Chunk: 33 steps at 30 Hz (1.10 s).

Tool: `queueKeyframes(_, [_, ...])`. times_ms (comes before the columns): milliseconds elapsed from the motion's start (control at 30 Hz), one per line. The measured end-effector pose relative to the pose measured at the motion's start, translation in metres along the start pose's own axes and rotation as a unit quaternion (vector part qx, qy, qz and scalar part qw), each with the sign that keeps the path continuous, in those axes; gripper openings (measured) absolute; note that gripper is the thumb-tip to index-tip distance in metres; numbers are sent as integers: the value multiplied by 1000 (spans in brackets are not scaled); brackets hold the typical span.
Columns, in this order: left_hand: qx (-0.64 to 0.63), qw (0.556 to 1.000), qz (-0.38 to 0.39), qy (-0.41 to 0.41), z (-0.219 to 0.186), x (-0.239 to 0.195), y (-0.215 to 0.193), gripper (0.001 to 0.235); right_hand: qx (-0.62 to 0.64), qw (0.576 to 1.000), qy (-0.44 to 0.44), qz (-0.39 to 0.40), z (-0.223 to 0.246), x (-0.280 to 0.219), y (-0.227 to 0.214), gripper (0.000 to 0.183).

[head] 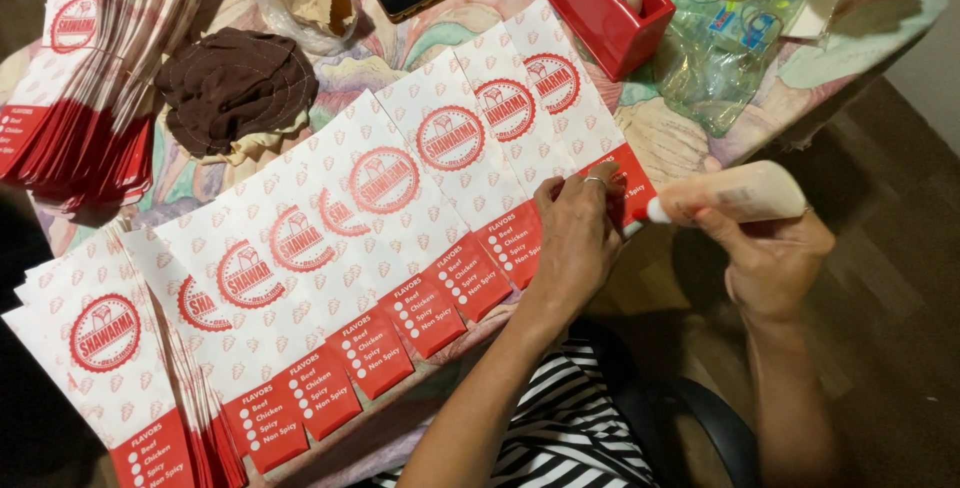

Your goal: The person organizes paper shawarma sleeves on a table and applies glue to the edges from a bottle.

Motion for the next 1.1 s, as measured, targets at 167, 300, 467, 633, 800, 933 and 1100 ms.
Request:
queueKeyframes(167, [12, 1000, -15, 14, -9, 0, -6, 45, -5, 999, -21, -35, -3, 15, -19, 29])
queueKeyframes(300, [26, 999, 10, 29, -6, -2, 2, 65, 18, 1000, -12, -13, -4, 4, -5, 39])
queueKeyframes(467, [38, 999, 17, 20, -11, 3, -4, 51, -12, 999, 37, 10, -10, -5, 4, 31])
queueKeyframes(633, [45, 998, 36, 25, -8, 5, 2, 62, 5, 1000, -16, -23, -1, 13, -13, 28])
queueKeyframes(800, [-33, 997, 56, 33, -5, 5, 3, 57, 100, 992, 21, -75, -1, 16, -31, 31])
queueKeyframes(933, [-110, 990, -44, 70, -2, -5, -25, 36, 157, 983, 60, -78, -13, 10, -34, 35])
queueKeyframes(1100, [-11, 996, -50, 72, 4, -21, -63, 39, 230, 966, 103, -55, -18, 3, -17, 45])
Point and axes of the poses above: each hand's wrist, its own x-axis towards the middle knuckle, its own y-axis out of the palm, z = x × y, the point moved 9 cm from there along x, towards the middle knuckle, and after that the axes turned 1 degree about -x, right-handed, at the moved point
